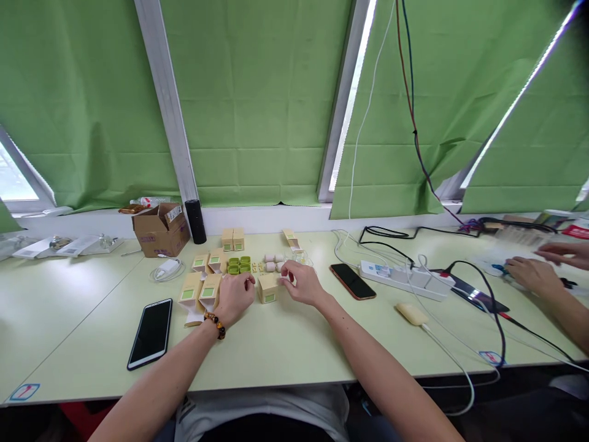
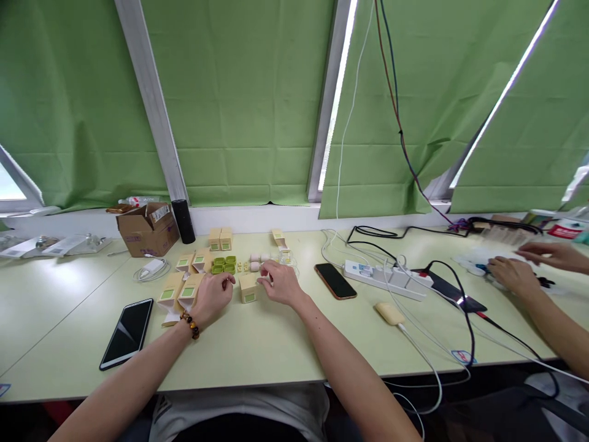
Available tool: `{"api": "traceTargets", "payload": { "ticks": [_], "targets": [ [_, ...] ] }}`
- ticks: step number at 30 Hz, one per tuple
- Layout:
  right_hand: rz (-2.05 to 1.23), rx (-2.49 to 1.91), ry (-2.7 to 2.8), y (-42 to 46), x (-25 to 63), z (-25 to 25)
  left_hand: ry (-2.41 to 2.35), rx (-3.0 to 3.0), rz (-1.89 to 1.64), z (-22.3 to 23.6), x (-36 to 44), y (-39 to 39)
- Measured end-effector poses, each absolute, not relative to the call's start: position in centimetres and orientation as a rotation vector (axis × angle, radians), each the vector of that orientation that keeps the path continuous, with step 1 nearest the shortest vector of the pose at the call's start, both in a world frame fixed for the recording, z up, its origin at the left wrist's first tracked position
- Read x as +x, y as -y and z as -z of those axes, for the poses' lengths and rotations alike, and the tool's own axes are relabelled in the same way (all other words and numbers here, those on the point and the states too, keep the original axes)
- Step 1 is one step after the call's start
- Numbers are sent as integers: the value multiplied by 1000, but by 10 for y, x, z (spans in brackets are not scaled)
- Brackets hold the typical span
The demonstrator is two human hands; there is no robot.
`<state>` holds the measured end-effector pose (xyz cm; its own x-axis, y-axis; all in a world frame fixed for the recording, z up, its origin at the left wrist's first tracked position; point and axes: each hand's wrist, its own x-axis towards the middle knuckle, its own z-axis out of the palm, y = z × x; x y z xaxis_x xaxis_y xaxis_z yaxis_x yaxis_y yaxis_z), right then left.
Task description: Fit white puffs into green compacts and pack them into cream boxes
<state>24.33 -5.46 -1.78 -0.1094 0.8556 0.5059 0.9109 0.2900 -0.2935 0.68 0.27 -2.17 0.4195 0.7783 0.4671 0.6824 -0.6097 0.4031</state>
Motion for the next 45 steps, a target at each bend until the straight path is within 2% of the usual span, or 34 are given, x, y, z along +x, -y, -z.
{"api": "traceTargets", "payload": {
  "ticks": [5, 16, 22, 28, 34, 45],
  "targets": [
    [-120, -1320, 2076, 61, 237, 17, -1338, 2532, -936, 24, 9, -4],
    [-231, -1453, 2157, 48, 228, 17, -1272, 2542, -1017, 26, 10, -3],
    [-330, -1472, 2145, 14, 239, -17, -1247, 2520, -1094, 23, 10, -2],
    [-151, -1673, 1936, -70, 250, -47, -1155, 2524, -1107, 29, 12, 0],
    [-130, -1825, 1874, -135, 239, -19, -1113, 2574, -1060, 32, 13, 1],
    [148, -1951, 1941, -127, 207, 14, -1104, 2586, -1076, 31, 14, 2]
  ]
}}
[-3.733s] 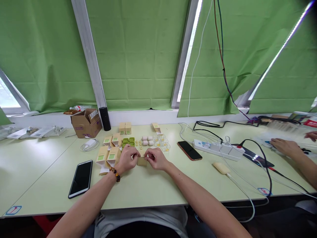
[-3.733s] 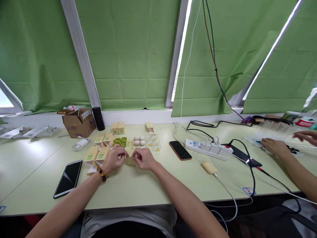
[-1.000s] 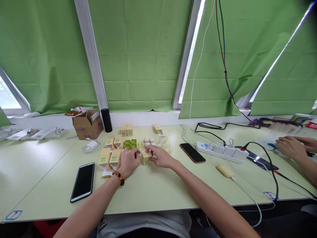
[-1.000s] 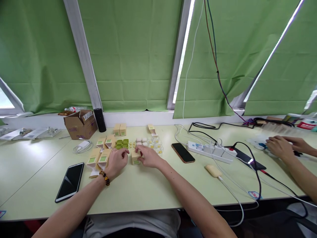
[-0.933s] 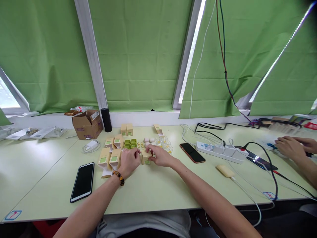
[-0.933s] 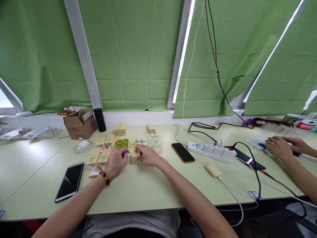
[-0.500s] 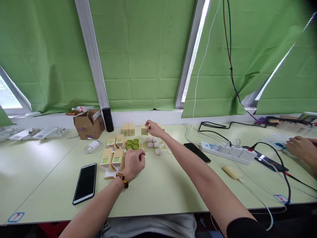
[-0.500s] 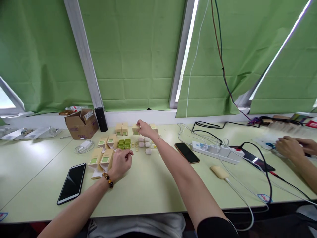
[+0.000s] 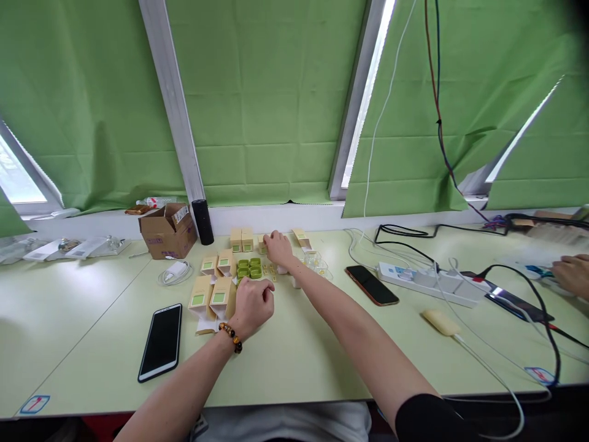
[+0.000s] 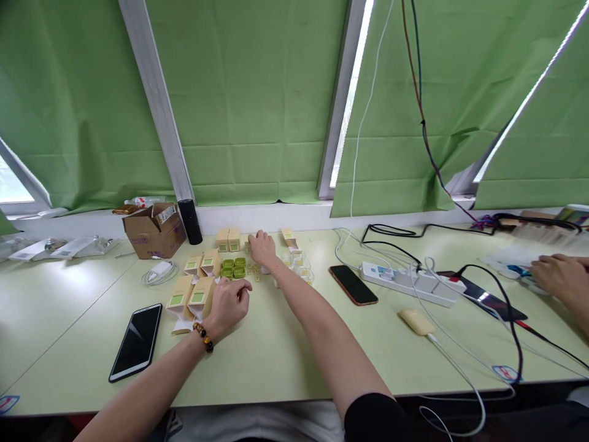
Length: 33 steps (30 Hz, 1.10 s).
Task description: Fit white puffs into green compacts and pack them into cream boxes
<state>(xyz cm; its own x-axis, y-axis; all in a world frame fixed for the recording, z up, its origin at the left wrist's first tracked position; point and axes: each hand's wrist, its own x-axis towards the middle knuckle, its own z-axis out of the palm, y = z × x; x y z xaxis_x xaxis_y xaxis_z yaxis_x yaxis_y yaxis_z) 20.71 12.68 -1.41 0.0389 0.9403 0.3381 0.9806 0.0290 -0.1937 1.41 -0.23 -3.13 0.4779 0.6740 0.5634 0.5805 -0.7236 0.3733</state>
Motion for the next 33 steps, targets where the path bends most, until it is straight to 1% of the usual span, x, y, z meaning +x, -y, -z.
{"api": "traceTargets", "payload": {
  "ticks": [8, 16, 23, 33],
  "targets": [
    [106, -2112, 2036, -131, 197, 23, -1110, 2575, -1067, 30, 14, 3],
    [24, -2242, 1959, -155, 187, 23, -1067, 2560, -1180, 33, 15, 1],
    [-34, -2239, 1953, -173, 184, 28, -1037, 2551, -1234, 35, 16, 0],
    [57, -2182, 1949, -182, 194, 26, -1020, 2541, -1217, 32, 17, 2]
  ]
}}
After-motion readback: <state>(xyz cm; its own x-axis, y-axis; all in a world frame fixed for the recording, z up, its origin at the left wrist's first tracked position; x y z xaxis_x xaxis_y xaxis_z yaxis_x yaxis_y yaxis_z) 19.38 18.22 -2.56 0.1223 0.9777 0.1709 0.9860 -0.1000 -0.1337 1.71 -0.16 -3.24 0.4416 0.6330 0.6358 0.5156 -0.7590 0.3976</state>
